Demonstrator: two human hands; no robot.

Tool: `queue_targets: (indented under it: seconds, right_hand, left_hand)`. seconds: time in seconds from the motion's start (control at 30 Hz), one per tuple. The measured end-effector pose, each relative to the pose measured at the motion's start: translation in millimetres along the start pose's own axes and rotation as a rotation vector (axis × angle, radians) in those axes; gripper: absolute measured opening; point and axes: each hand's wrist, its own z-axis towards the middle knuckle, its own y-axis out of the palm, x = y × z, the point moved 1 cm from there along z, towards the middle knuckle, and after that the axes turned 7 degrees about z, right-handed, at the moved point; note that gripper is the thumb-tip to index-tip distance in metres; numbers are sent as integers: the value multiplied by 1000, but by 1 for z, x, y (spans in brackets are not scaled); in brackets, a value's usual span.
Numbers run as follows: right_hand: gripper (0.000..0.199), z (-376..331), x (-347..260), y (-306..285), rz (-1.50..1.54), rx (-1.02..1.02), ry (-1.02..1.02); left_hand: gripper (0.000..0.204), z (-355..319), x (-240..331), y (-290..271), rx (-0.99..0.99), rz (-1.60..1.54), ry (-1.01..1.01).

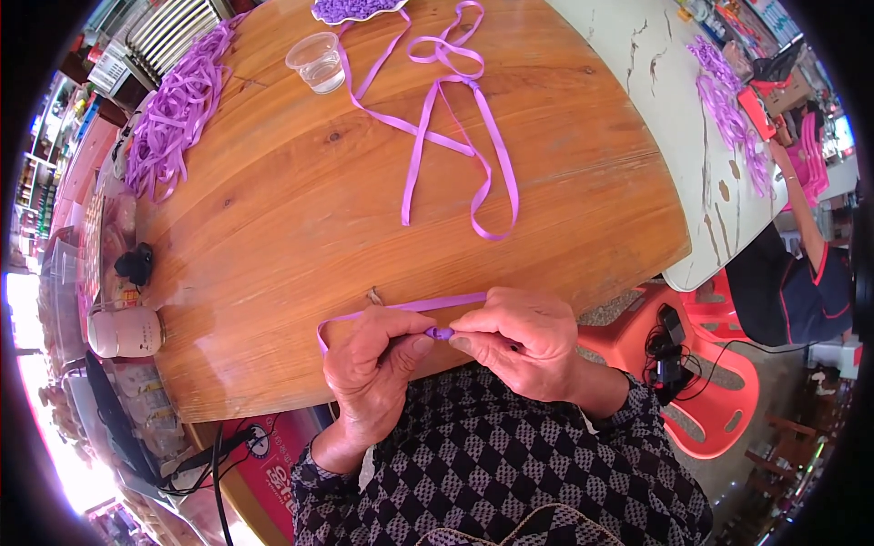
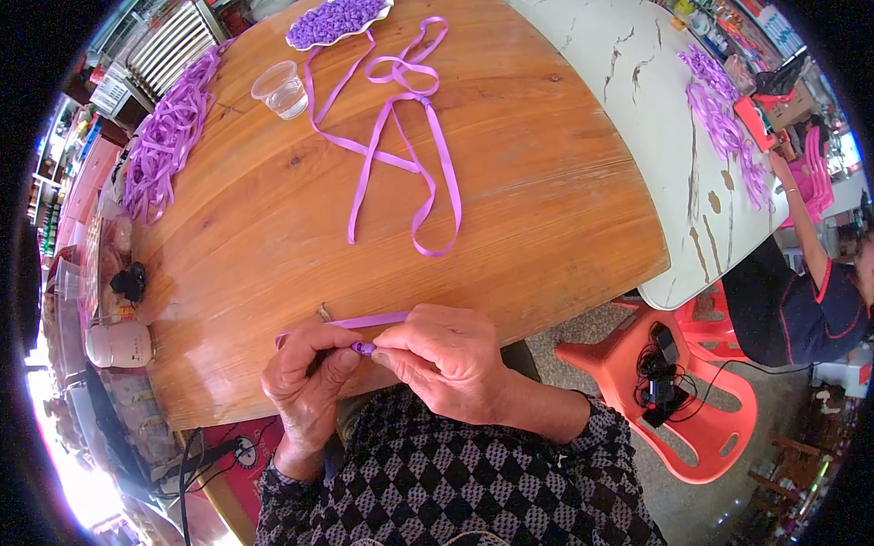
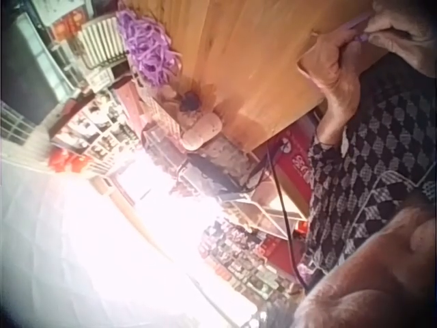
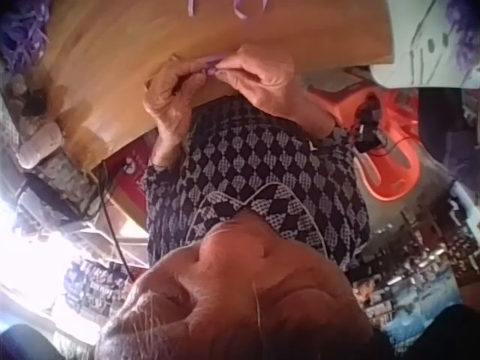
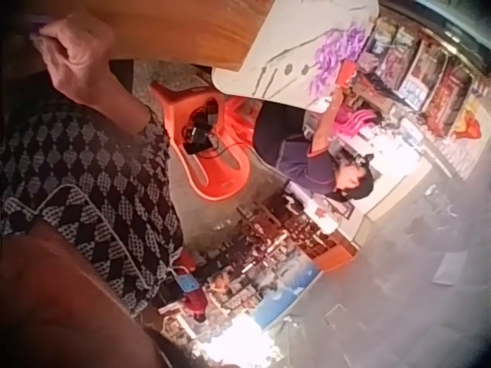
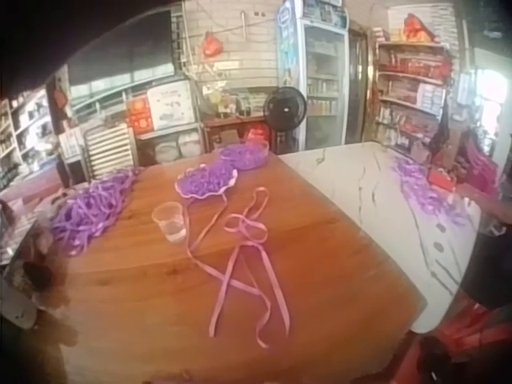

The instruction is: Folding and assembling decorative purple ribbon items at a table.

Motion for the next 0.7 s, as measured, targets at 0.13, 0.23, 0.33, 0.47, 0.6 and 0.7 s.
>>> queue_targets:
  seconds: [0.13, 0.23, 0.33, 0.47, 0.6, 0.7]
  right_hand:
    - [13, -3, -1, -1, -29, -10, 10]
    - [13, -3, 2, 2, -35, 10, -33]
    - [14, -3, 2, 4, -53, 5, -37]
    - [15, -1, 1, 6, -50, -2, -31]
    - [19, -4, 5, 9, -75, 49, -107]
    - [22, -6, 5, 9, -133, 45, -165]
  left_hand:
    - [14, 3, 7, -2, -8, 240, 140]
    - [14, 2, 5, -1, -3, 217, 125]
    - [13, 2, 1, 0, -20, 166, 132]
    - [12, 0, 2, 2, -9, 120, 79]
    - [12, -3, 1, 6, 28, 4, 14]
    - [13, -2, 3, 6, 55, 115, 91]
